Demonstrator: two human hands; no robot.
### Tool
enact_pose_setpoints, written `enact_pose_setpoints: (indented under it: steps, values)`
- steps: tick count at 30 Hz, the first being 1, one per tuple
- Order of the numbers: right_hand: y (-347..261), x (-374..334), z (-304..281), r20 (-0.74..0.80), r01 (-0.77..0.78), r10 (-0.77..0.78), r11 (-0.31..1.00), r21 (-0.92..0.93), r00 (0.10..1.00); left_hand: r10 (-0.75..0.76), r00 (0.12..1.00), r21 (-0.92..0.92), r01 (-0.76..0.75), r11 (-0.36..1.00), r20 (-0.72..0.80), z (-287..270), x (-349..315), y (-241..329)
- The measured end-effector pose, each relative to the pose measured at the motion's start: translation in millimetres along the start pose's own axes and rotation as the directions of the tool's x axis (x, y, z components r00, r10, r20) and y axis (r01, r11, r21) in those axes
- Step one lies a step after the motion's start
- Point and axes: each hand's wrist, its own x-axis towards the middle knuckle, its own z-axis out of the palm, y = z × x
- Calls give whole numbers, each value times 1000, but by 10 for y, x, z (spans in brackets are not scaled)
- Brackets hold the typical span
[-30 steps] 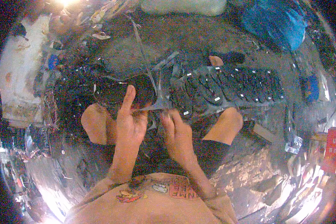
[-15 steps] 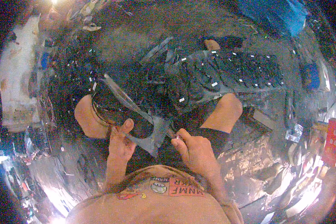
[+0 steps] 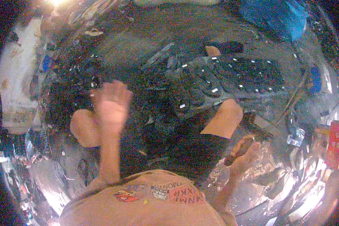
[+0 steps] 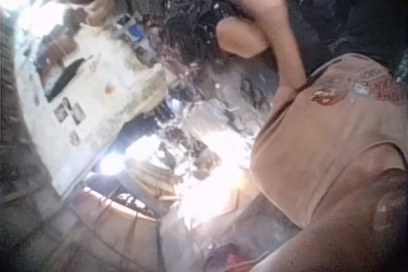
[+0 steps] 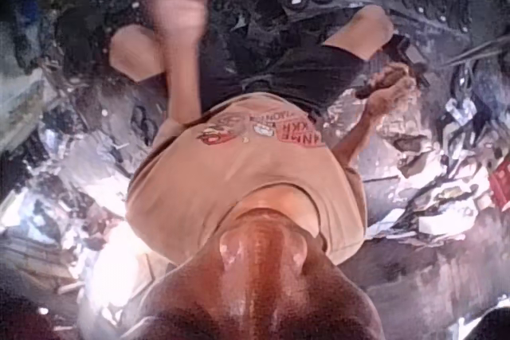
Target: The person sits on the floor and uses a knife to cut individual flip-flops from a large connected sheet of rubber. The person repeatedly picks up the sheet, cuts along the outlines, and separates the finished flip-flops, which accumulate on the floor.
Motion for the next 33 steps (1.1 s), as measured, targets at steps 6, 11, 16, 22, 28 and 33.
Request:
enact_pose_setpoints:
  steps: [6,11,16,22,28,33]
  values:
    - [185,-180,299,150,-78,90,993,-87,985,-698,632,221,773,594,-336,-968,210,-2098]
    - [183,-387,630,341,-18,176,907,-420,923,-389,828,601,561,569,-405,-348,446,-1620]
    - [181,-647,816,501,-5,351,822,-569,791,-410,825,536,565,628,-389,105,423,-982]
    - [552,-633,1146,489,73,366,737,-671,792,-318,831,561,547,621,-457,314,248,-984]
    - [676,-377,1518,481,171,320,662,-730,816,-369,834,511,545,665,-410,79,263,-997]
    - [953,-225,1691,477,231,207,671,-704,854,-426,836,489,548,679,-346,37,220,-986]
